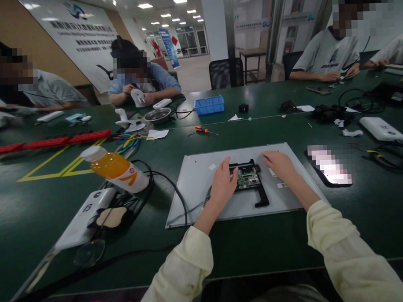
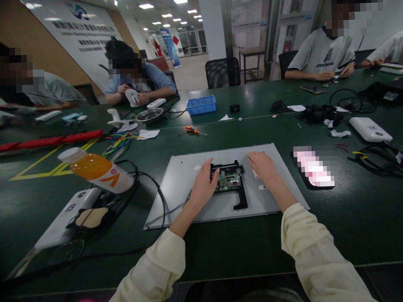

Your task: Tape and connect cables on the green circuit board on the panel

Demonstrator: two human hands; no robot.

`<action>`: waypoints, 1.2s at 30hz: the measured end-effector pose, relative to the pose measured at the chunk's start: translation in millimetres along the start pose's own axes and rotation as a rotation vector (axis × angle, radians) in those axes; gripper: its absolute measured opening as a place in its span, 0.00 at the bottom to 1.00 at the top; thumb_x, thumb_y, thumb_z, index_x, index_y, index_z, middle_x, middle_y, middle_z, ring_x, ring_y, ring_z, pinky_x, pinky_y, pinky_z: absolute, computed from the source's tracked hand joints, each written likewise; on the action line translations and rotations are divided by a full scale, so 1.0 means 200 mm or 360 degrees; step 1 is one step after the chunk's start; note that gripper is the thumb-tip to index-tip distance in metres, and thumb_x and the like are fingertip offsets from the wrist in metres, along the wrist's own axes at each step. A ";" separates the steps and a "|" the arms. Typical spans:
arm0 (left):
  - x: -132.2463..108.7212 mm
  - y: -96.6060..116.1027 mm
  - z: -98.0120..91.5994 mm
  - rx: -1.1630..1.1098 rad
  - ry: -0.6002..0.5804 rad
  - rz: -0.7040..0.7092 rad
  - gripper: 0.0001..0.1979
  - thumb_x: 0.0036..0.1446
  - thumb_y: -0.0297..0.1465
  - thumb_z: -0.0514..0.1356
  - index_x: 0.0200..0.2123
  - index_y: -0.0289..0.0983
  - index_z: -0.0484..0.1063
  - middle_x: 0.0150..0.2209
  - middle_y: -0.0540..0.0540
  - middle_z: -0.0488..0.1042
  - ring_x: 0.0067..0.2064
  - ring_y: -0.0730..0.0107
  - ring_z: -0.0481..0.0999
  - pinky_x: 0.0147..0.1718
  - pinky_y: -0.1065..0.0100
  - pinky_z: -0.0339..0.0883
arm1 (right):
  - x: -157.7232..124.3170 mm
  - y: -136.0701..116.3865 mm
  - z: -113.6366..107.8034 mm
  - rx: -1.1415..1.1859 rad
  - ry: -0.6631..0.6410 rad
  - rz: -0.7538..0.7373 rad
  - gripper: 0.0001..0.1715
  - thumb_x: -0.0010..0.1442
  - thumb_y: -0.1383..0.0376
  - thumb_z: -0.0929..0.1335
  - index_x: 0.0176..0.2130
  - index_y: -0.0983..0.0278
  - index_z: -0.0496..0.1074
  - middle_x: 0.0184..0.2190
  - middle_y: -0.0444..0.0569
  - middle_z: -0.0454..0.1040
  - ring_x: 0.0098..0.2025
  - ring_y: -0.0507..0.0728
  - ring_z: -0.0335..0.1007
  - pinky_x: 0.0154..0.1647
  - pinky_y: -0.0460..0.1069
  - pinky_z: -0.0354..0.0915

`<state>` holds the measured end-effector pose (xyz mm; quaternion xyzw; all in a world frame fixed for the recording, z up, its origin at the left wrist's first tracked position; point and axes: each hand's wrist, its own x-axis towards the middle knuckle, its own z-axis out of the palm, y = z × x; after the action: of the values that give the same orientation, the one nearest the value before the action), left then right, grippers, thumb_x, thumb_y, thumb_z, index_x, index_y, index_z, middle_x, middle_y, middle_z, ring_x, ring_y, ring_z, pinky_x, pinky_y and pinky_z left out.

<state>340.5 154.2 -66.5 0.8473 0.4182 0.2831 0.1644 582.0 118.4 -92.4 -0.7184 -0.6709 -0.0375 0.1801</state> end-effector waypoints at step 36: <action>-0.01 0.01 0.04 0.0134 -0.0064 0.0037 0.26 0.61 0.37 0.53 0.60 0.33 0.56 0.58 0.35 0.63 0.58 0.53 0.66 0.57 0.54 0.60 | 0.06 -0.27 0.01 0.0061 0.0130 -0.0385 0.17 0.63 0.72 0.60 0.42 0.65 0.76 0.45 0.54 0.77 0.55 0.61 0.66 0.59 0.57 0.54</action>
<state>344.5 151.3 -72.4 0.8639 0.4164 0.2499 0.1336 530.7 133.0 -78.9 -0.6264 -0.7454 -0.0754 0.2152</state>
